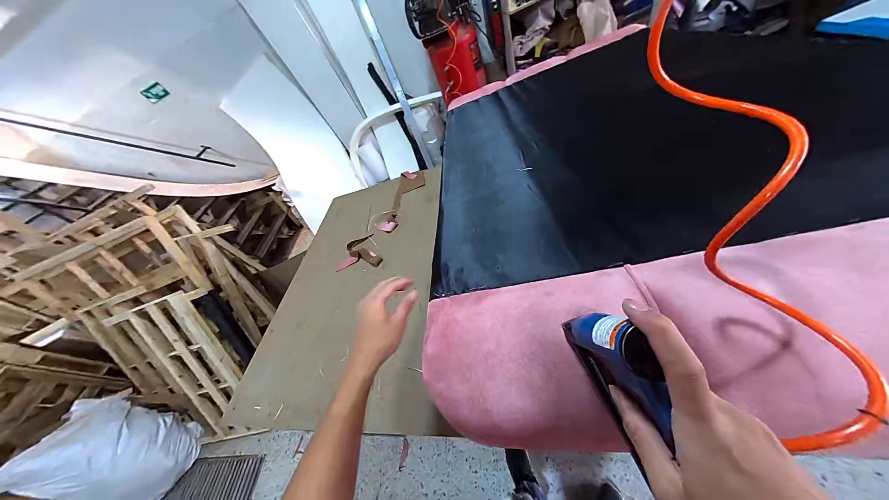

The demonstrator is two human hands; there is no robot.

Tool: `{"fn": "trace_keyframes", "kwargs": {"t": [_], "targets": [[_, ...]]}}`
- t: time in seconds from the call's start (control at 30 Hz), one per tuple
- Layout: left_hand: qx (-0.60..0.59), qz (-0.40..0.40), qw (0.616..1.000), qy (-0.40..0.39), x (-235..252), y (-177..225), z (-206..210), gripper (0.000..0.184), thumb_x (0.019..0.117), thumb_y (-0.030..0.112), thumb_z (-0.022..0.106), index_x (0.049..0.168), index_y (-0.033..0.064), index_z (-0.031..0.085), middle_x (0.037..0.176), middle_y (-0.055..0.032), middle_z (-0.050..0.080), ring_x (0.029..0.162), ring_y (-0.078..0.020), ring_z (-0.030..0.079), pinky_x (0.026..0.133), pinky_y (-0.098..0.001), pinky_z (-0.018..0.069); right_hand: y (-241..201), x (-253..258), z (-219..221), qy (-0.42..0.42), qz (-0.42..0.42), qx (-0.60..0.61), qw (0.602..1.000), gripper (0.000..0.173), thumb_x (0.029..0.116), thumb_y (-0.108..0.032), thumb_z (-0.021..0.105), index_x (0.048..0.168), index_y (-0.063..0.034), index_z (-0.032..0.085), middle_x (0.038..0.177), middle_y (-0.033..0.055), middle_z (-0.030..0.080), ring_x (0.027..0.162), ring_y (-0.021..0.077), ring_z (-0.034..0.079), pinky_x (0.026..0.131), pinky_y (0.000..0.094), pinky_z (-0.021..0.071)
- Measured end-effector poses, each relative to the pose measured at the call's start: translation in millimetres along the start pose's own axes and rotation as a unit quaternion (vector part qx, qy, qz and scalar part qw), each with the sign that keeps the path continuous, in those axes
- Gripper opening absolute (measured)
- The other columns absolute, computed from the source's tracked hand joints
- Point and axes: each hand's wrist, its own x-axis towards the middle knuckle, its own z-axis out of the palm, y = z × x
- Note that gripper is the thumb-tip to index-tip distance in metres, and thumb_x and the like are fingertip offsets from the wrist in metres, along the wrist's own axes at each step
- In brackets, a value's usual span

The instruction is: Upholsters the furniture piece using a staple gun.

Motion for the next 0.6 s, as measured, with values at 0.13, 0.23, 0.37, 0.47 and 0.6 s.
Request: {"fn": "trace_keyframes", "kwargs": {"t": [0.13, 0.23, 0.37, 0.47, 0.6], "targets": [[-0.018, 0.126, 0.985, -0.119, 33.4, 50.8, 29.0, 0.019, 0.1015, 0.026, 0.065, 0.109, 0.0131, 0.076, 0.114, -0.0026, 0.070, 0.102, -0.0128, 0.067, 0.093, -0.0375, 0.0579, -4.8, 2.3, 0.0, 0.005, -0.006, -0.009, 1.000, 0.084, 0.0959, -0.018, 0.065, 0.165, -0.0119, 0.018, 0.112, 0.0209, 0.071, 0.073, 0.0374, 0.073, 0.059, 0.0563, 0.0588], [0.036, 0.101, 0.979, -0.176, 47.5, 69.5, 32.6, 0.016, 0.1011, 0.021, 0.066, 0.105, 0.0124, 0.078, 0.113, -0.0030, 0.072, 0.107, -0.0156, 0.068, 0.099, -0.0405, 0.0551, -4.4, 2.6, -0.3, 0.012, -0.004, -0.011, 1.000, 0.083, 0.0955, -0.018, 0.066, 0.164, -0.0086, 0.020, 0.114, 0.0215, 0.071, 0.075, 0.0385, 0.073, 0.060, 0.0573, 0.0591], [0.085, 0.099, 0.970, -0.204, 53.0, 78.0, 33.3, 0.013, 0.1001, 0.017, 0.067, 0.102, 0.0108, 0.077, 0.107, -0.0045, 0.072, 0.102, -0.0174, 0.068, 0.095, -0.0398, 0.0561, -4.2, 3.0, 0.4, 0.013, 0.008, -0.002, 1.000, 0.083, 0.0947, -0.017, 0.066, 0.163, -0.0106, 0.020, 0.121, 0.0205, 0.069, 0.081, 0.0384, 0.074, 0.064, 0.0578, 0.0600], [0.123, 0.079, 0.952, -0.268, 62.0, 80.9, 35.0, 0.015, 0.1018, 0.019, 0.063, 0.106, 0.0093, 0.073, 0.110, -0.0068, 0.068, 0.104, -0.0212, 0.067, 0.094, -0.0440, 0.0560, -7.2, 3.2, 1.2, 0.013, 0.019, -0.005, 1.000, 0.083, 0.0948, -0.018, 0.066, 0.164, -0.0104, 0.020, 0.116, 0.0213, 0.070, 0.079, 0.0390, 0.074, 0.062, 0.0577, 0.0595], [0.138, 0.047, 0.935, -0.322, 73.3, 80.7, 38.6, 0.019, 0.1030, 0.020, 0.057, 0.111, 0.0088, 0.069, 0.119, -0.0082, 0.064, 0.108, -0.0237, 0.065, 0.094, -0.0483, 0.0551, -12.7, 1.0, 4.3, 0.009, 0.037, -0.009, 0.999, 0.083, 0.0962, -0.020, 0.065, 0.164, -0.0107, 0.020, 0.111, 0.0204, 0.072, 0.073, 0.0381, 0.073, 0.059, 0.0568, 0.0588]]}}
